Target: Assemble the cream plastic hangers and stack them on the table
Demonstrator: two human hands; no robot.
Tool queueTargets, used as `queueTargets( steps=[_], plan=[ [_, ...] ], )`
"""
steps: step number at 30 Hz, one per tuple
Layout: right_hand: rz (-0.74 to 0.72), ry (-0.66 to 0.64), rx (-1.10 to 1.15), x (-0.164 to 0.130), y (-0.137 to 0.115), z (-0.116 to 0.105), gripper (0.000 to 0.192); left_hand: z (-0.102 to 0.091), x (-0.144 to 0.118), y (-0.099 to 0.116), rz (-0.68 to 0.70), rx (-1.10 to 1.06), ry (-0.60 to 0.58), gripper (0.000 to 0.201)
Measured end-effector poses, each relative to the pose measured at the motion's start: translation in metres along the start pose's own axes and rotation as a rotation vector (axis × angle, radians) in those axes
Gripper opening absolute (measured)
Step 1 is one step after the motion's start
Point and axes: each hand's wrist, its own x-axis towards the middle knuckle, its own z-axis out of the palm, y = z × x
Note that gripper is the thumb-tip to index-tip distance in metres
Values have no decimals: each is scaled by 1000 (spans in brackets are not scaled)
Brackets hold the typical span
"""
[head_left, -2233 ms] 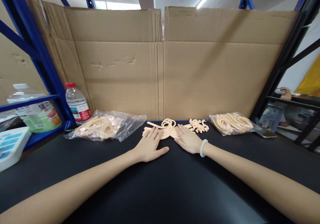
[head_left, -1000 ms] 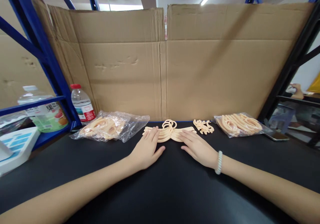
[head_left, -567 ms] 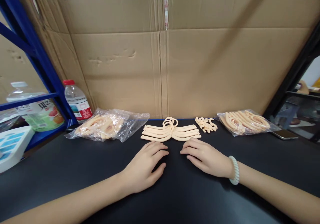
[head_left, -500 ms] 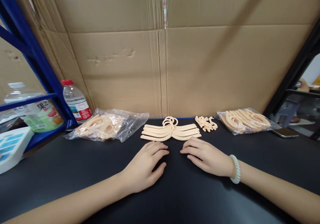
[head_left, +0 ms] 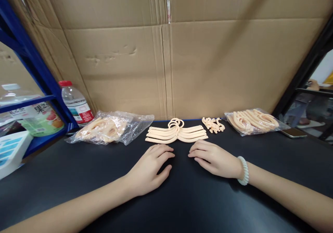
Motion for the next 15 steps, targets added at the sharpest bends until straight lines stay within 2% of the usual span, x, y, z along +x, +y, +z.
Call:
queueTargets(
  steps=[6,15],
  plan=[
    [-7,1,5,-1,0,0,26,-1,0,0,2,-12,3,30],
    [-10,-3,-1,0,0,1,26,0,-1,-1,-17,-16,-53,30]
  ],
)
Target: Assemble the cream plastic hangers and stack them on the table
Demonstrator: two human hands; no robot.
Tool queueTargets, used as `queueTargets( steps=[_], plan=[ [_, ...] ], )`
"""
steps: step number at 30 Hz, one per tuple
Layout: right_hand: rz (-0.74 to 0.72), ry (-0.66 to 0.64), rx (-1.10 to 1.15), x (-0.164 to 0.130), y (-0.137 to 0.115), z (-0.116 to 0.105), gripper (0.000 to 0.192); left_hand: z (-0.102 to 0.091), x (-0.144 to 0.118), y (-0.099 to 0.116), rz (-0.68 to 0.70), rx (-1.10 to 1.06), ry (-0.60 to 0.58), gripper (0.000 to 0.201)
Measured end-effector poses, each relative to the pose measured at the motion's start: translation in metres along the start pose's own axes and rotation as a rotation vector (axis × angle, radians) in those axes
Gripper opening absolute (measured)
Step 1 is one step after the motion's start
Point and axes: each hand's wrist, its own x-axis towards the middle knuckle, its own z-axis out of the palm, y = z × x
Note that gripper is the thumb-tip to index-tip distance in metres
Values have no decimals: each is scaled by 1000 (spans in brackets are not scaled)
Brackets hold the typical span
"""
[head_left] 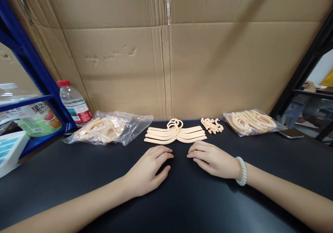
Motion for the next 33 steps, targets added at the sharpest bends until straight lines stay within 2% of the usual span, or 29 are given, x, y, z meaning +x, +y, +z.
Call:
queueTargets(
  steps=[33],
  plan=[
    [-7,-4,-24,0,-1,-1,25,2,-2,-1,1,9,-7,30]
  ],
)
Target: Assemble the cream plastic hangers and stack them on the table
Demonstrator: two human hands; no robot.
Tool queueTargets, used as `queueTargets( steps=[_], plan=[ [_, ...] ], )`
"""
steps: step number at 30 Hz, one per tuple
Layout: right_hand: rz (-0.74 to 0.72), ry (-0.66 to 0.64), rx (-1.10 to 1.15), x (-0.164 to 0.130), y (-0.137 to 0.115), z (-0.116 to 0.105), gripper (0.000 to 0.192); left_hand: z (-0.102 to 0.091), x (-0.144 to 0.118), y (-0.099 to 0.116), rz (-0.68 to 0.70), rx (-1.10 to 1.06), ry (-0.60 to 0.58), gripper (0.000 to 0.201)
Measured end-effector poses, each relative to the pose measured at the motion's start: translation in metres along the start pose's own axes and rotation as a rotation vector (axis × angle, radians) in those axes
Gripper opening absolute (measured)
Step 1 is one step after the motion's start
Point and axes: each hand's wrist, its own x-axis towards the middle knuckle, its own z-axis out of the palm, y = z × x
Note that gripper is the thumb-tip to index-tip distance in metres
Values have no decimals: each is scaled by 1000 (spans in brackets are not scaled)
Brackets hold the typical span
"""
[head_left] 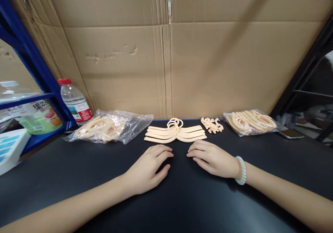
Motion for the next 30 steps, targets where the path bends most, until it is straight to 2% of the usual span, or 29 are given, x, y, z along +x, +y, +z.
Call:
queueTargets(
  steps=[30],
  plan=[
    [-4,1,-20,-1,1,2,26,-1,1,1,7,-11,31,31]
  ],
)
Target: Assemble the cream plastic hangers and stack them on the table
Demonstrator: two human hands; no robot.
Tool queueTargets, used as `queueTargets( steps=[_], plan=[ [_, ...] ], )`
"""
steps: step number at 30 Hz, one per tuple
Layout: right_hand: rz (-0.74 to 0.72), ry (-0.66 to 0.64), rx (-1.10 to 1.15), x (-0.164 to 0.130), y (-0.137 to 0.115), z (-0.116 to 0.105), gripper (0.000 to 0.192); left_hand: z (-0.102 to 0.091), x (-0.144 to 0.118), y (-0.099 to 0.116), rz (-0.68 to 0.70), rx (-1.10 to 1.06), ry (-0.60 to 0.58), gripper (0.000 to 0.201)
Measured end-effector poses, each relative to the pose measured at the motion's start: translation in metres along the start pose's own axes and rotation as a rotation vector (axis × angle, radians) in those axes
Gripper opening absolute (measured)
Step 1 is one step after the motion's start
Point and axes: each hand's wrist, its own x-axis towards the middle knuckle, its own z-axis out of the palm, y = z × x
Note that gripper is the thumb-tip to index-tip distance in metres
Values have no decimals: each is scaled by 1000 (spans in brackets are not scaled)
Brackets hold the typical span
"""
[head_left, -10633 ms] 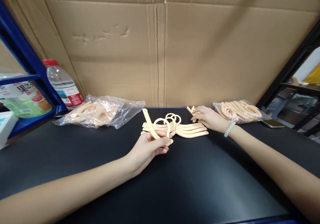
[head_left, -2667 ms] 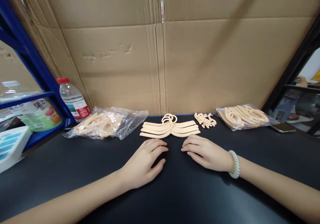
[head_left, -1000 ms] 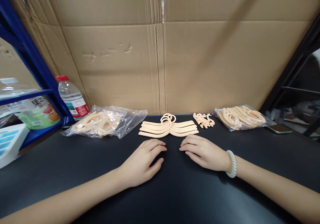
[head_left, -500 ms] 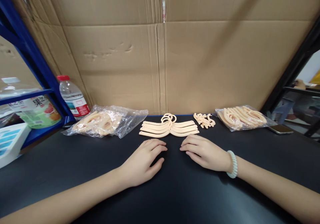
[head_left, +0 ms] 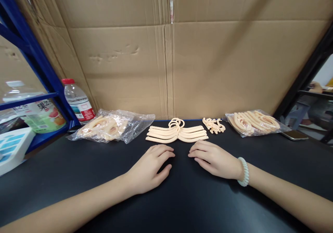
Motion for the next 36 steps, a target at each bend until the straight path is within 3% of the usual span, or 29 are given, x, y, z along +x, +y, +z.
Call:
queueTargets(
  steps=[13,16,21,23,27,36],
  plan=[
    [-3,26,7,2,0,-4,26,-4,2,3,14,5,-5,33],
    [54,146,-34,-1,17,-17,23,-7,3,1,42,28,9,35],
    [260,363,-218,-25,70,-44,20,-8,6,-14,24,95,59,34],
    [299,349,-268,-36,89,-49,19,-7,8,-21,-7,104,92,34],
    [247,196,-295,-45,113,-43,23,-4,11,-27,-37,121,109,38],
    [172,103,-296,-40,118,-30,31,-4,11,-25,-77,140,64,38]
  ],
)
